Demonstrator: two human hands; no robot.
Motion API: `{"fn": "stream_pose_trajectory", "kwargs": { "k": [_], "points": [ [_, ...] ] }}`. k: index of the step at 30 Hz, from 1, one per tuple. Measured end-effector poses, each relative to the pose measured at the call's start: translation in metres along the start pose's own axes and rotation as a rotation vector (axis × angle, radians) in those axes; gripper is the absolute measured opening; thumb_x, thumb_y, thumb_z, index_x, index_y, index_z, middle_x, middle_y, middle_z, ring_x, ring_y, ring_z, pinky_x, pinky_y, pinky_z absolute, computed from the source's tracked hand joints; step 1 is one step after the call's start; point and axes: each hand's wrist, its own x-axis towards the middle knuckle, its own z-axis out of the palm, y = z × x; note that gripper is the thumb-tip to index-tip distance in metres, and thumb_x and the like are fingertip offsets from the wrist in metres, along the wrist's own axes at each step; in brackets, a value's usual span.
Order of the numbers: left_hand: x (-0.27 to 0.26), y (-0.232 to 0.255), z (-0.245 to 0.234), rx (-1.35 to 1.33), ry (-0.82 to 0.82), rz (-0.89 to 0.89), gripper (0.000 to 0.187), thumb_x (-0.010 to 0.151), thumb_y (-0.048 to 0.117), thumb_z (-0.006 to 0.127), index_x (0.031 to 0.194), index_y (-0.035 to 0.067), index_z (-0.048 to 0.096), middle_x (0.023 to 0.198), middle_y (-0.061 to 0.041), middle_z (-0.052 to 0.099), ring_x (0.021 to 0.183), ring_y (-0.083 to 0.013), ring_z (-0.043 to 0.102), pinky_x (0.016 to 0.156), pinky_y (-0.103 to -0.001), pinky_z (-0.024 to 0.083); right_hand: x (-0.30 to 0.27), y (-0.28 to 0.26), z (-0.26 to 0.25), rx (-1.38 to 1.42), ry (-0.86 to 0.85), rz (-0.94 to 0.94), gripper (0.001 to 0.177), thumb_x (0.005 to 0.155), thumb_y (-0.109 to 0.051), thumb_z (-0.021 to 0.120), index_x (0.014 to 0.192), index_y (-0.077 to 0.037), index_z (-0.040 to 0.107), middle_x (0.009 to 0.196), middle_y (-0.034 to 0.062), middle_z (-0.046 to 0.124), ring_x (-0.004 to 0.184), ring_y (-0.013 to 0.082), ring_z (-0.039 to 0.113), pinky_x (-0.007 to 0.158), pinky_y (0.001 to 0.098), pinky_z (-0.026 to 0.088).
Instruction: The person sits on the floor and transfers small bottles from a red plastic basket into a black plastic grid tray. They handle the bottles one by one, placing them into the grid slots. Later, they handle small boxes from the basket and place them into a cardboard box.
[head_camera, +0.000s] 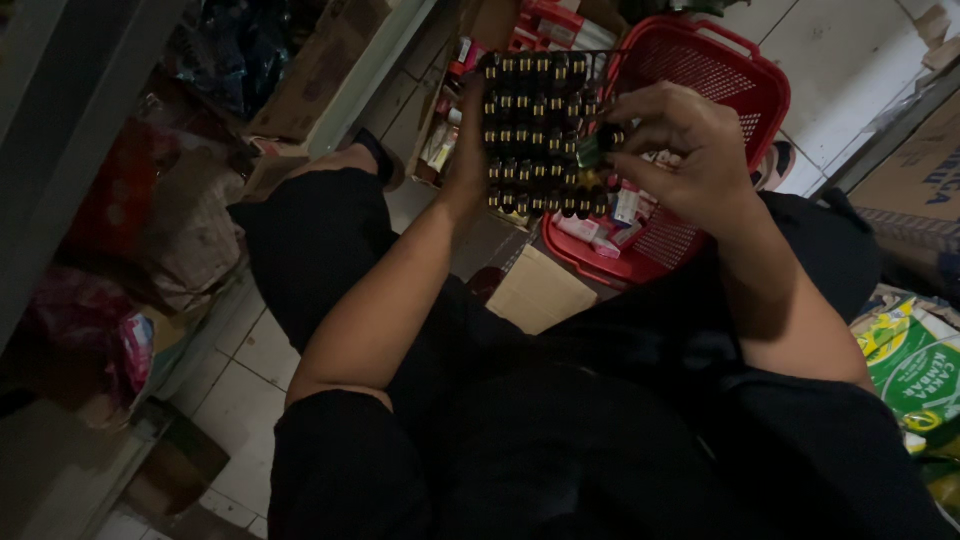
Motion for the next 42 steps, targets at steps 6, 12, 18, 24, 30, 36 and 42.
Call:
{"fn": "stream_pose_trajectory", "kwargs": {
  "k": [6, 12, 18, 24, 30, 36, 42],
  "points": [
    [0.015, -0.015, -0.012, -0.046, 0.006, 0.127, 0.083, 0.101, 0.068, 0.045, 0.159, 0.008, 0.038, 0.146, -0.015, 0.055, 0.130, -0.0242, 0.059, 0.106, -0.038, 0.052, -0.001, -0.001, 0.009, -0.150, 0.026, -0.104, 0.029, 0.093, 0.004, 0.081, 0.116, 0.004, 0.065, 0.120, 0.0184, 0.068, 0.097, 0.0204, 0.076, 0.078, 0.0272, 0.066],
    [0.001, -0.004, 0.005, -0.161, -0.019, 0.018, 0.076, 0.098, 0.066, 0.046, 0.150, 0.010, 0.048, 0.134, -0.010, 0.062, 0.116, -0.0201, 0.067, 0.094, -0.037, 0.059, 0.002, 0.005, 0.007, -0.182, -0.053, -0.172, 0.029, 0.091, 0.002, 0.081, 0.115, 0.002, 0.066, 0.118, 0.0155, 0.071, 0.096, 0.0199, 0.076, 0.080, 0.0306, 0.063],
    [-0.005, 0.007, 0.015, -0.151, -0.034, 0.023, 0.078, 0.099, 0.068, 0.048, 0.147, 0.006, 0.053, 0.127, -0.013, 0.064, 0.106, -0.0206, 0.068, 0.087, -0.038, 0.060, 0.002, 0.004, 0.007, -0.065, -0.112, -0.117, 0.028, 0.095, 0.006, 0.075, 0.119, 0.002, 0.063, 0.124, 0.0169, 0.066, 0.100, 0.0197, 0.076, 0.085, 0.0288, 0.066],
    [0.000, 0.002, 0.010, -0.089, 0.005, 0.029, 0.079, 0.096, 0.069, 0.045, 0.148, 0.010, 0.051, 0.132, -0.010, 0.064, 0.114, -0.0192, 0.069, 0.092, -0.036, 0.060, 0.003, 0.006, 0.006, -0.106, -0.129, -0.135, 0.031, 0.094, 0.001, 0.078, 0.121, 0.001, 0.063, 0.124, 0.0165, 0.066, 0.094, 0.0180, 0.075, 0.080, 0.0280, 0.065],
    [0.008, -0.010, -0.004, 0.059, -0.030, 0.125, 0.084, 0.095, 0.072, 0.043, 0.158, 0.018, 0.031, 0.151, -0.009, 0.052, 0.134, -0.0189, 0.059, 0.109, -0.037, 0.053, 0.000, 0.014, 0.008, -0.161, -0.030, -0.197, 0.028, 0.096, -0.002, 0.080, 0.119, 0.000, 0.065, 0.118, 0.0153, 0.070, 0.095, 0.0182, 0.076, 0.078, 0.0272, 0.064],
    [-0.008, 0.002, 0.005, -0.052, -0.076, 0.000, 0.085, 0.096, 0.072, 0.040, 0.155, 0.011, 0.045, 0.146, -0.014, 0.058, 0.129, -0.0242, 0.064, 0.105, -0.041, 0.057, -0.009, 0.010, -0.002, -0.169, 0.092, -0.175, 0.028, 0.095, 0.007, 0.075, 0.122, 0.006, 0.066, 0.117, 0.0176, 0.071, 0.091, 0.0194, 0.074, 0.076, 0.0258, 0.063],
    [-0.011, 0.007, 0.010, -0.114, -0.002, -0.057, 0.077, 0.096, 0.068, 0.041, 0.148, 0.013, 0.052, 0.138, -0.012, 0.064, 0.120, -0.0243, 0.070, 0.100, -0.043, 0.060, -0.011, 0.010, -0.001, -0.185, 0.124, -0.138, 0.026, 0.098, 0.008, 0.076, 0.122, 0.008, 0.067, 0.118, 0.0183, 0.073, 0.093, 0.0198, 0.076, 0.078, 0.0255, 0.065]
  ]
}}
